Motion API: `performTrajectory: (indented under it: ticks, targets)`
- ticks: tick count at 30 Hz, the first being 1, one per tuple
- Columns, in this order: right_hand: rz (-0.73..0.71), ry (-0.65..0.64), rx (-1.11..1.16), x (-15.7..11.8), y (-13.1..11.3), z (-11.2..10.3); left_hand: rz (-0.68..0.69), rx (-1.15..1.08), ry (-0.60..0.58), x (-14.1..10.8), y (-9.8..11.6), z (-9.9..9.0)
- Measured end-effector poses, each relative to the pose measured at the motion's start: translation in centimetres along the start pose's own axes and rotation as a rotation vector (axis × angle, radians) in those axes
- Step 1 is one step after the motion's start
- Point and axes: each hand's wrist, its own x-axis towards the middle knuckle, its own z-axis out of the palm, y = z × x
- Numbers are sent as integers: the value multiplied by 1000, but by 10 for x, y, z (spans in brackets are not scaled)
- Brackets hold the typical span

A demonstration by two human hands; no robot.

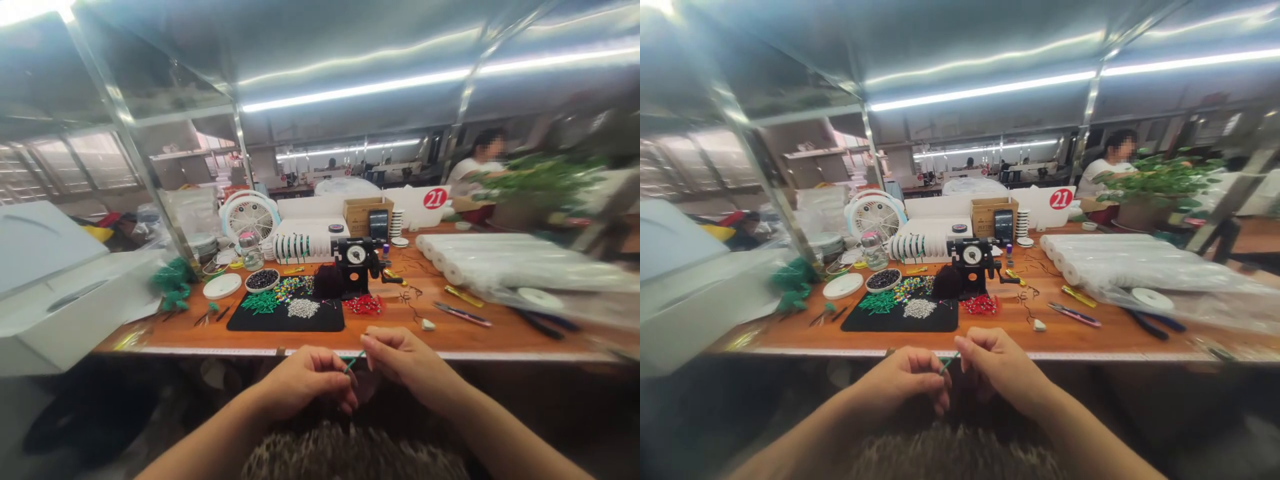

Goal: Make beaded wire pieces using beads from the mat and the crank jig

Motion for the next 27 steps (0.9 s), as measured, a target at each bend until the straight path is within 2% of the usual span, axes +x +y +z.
performTrajectory:
  ticks: [5,8,10,12,16,18,20,22,27]
  targets:
    - [-5,-23,271,2,8,-2,8,7,-18,0,3,0]
    - [-70,-20,462,6,17,-1,14,33,-44,2,4,0]
    - [-119,13,491,10,21,-2,13,39,-62,5,4,-1]
    - [-167,54,341,14,22,-5,11,33,-72,8,2,-3]
    - [-401,134,-408,25,24,-13,19,-26,-48,16,-4,-10]
    - [-471,115,-656,34,32,-17,4,-57,-42,22,-9,-14]
    - [-432,58,-665,42,42,-19,-25,-70,-57,27,-15,-16]
    - [-345,19,-542,49,52,-22,-57,-78,-86,32,-20,-17]
    - [-201,43,-253,51,56,-27,-82,-93,-105,35,-24,-15]
